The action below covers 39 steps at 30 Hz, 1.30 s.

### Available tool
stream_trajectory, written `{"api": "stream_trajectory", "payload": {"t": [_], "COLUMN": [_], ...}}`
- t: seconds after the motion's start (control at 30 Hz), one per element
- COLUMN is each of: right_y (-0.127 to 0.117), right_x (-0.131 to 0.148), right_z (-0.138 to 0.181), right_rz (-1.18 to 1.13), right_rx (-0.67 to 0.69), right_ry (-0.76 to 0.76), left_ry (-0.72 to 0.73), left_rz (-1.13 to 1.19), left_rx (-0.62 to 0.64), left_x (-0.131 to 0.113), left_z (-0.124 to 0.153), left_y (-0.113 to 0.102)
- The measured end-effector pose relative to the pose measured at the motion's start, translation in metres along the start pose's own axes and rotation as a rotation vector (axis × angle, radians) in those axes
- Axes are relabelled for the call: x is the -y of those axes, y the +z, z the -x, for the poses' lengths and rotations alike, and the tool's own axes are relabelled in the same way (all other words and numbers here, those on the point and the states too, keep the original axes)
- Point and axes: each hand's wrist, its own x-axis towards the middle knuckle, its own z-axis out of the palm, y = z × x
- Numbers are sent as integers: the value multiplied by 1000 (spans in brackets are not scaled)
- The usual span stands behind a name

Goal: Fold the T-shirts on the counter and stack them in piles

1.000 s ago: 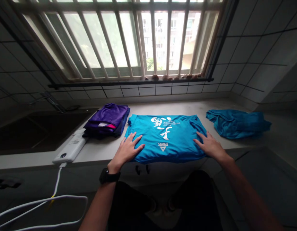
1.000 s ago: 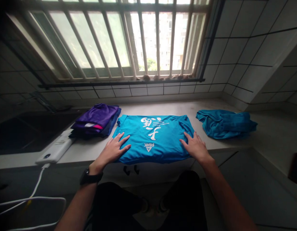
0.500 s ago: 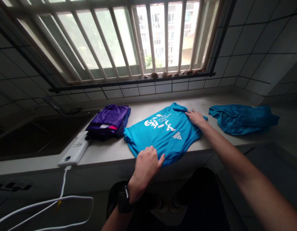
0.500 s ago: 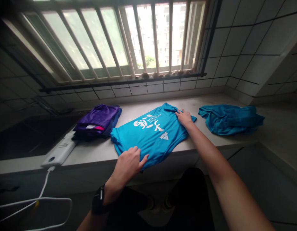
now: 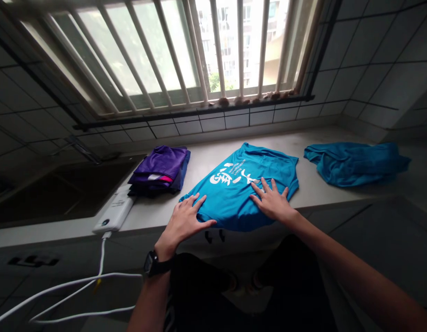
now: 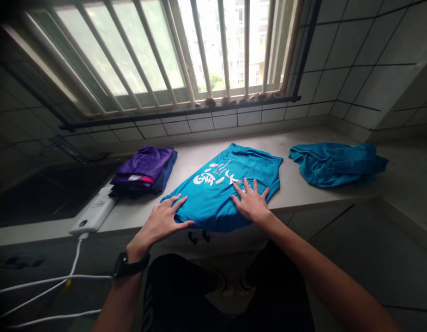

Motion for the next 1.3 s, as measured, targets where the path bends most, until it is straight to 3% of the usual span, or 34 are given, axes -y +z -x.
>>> {"api": "stream_trajectory", "payload": {"t": [0.13,0.3,0.43,0.5,0.6,0.67,0.77,0.9,1.07,1.17,1.3], "right_y": [-8,-34,-35,-21,16,44,76,91,80,63,29], "right_x": [-32,-66,-60,-53,-51,-56,-65,-76,-91,-94,-92], "right_z": [-33,-70,-41,-4,54,75,74,46,38,53,86], "right_rz": [3,51,79,37,-5,39,126,135,-12,-148,-319], "right_rx": [24,74,-76,-202,-282,-344,-423,-482,-640,-707,-739], "right_ry": [-141,-367,-398,-462,-586,-599,-534,-541,-740,-813,-782], "left_ry": [67,203,363,427,509,513,515,545,547,576,616], "left_rz": [-78,-87,18,46,58,45,30,123,256,300,393], "left_rx": [-15,-148,-232,-268,-326,-365,-401,-524,-644,-693,-703], "left_x": [-18,-38,-40,-32,-20,-16,-15,-14,-19,-25,-30], "left_z": [19,28,22,18,14,13,14,19,24,30,48], "left_y": [-3,8,16,22,34,41,48,51,43,28,-1]}}
